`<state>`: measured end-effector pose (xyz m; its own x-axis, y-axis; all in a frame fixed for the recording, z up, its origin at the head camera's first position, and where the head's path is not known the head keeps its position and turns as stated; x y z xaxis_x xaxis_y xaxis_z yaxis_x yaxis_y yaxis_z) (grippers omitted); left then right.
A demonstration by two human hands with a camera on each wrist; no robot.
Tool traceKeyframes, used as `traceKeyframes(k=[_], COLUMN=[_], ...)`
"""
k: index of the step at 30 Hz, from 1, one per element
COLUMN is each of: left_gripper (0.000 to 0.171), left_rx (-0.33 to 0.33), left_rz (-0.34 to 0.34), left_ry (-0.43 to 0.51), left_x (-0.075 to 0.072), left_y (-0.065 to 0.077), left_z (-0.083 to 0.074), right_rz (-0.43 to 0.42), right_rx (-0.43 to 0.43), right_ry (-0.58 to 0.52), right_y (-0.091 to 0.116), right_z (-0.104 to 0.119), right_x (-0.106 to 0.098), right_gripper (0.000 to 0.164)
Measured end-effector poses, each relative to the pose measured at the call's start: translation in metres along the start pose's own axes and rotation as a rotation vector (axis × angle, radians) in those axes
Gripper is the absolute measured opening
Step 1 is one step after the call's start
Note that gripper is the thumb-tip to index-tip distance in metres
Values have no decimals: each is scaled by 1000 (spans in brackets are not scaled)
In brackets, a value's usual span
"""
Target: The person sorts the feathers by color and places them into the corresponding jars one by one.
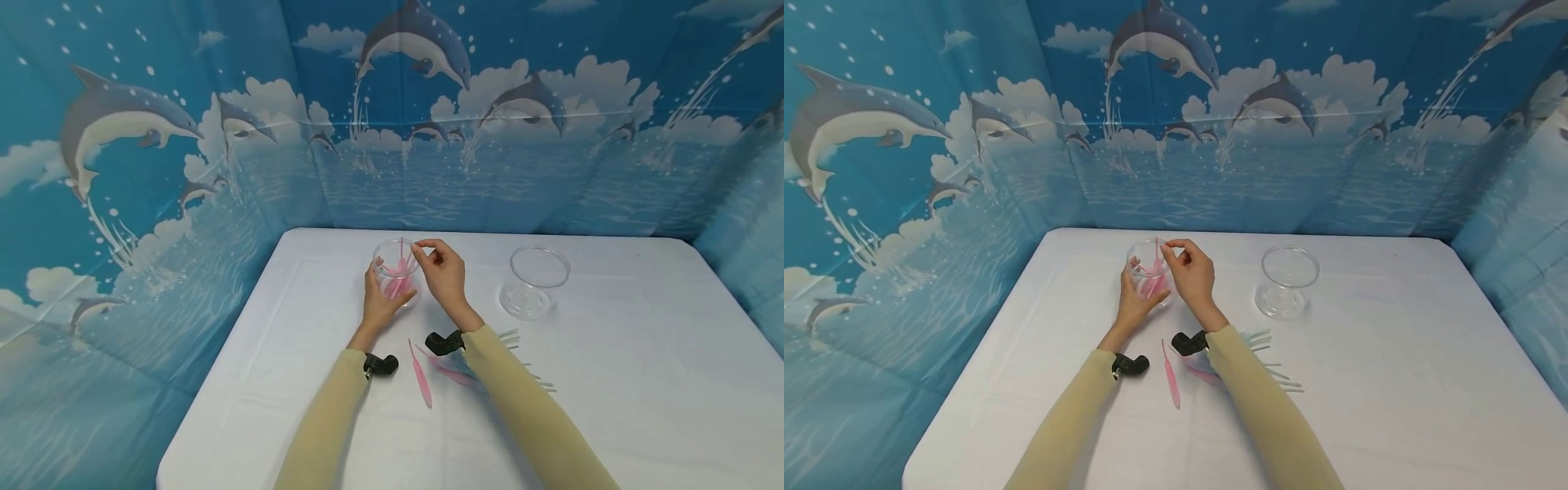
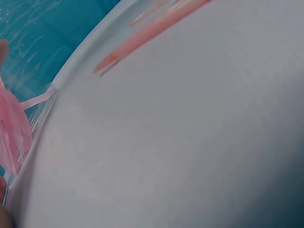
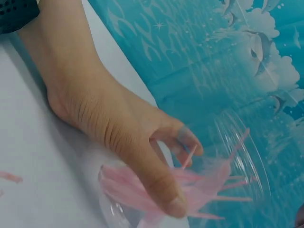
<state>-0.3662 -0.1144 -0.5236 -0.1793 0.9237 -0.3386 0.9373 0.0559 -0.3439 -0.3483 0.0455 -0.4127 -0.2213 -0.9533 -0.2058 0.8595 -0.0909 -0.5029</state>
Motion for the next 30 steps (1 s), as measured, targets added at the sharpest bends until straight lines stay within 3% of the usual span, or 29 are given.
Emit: traceKeyframes(k=[3, 5, 7, 12, 15, 18, 22, 30], left_gripper=[110, 109, 109, 107, 107, 108, 109, 108], left_rx=[3, 9, 14, 12, 13, 18, 23, 22], left_rz=[5, 9, 12, 10, 7, 3, 1, 1], left_ry=[-9, -10, -11, -9, -8, -3, 0, -1], left_x=[0, -1, -1, -1, 0, 0, 0, 1], left_y=[0, 0, 0, 0, -1, 0, 0, 0], left_z=[-1, -2, -2, 0, 0, 1, 2, 2], right_rz=[69, 163, 304, 780, 964, 1024, 1009, 970], right_rx=[65, 123, 193, 329, 348, 326, 274, 311], right_ry=[28, 67, 126, 375, 530, 645, 723, 713], right_y=[4, 7, 12, 35, 52, 66, 77, 82], right_z=[-7, -12, -18, -35, -37, -35, -34, -39], right_x=[-6, -10, -11, -8, -5, -2, 4, 4], right_gripper=[21, 22, 23, 28, 29, 26, 29, 29])
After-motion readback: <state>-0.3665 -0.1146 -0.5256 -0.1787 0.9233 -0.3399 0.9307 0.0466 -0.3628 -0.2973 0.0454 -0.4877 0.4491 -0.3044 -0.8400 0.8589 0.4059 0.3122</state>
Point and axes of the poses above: each hand's wrist, its own y-axis away from the middle knuckle, its own x-axis out of the palm, z = x × y, the point moved 4 cm from there along -y, towards the middle knuckle, and after that the axes turned 1 degree about z, right-handed, at the moved point
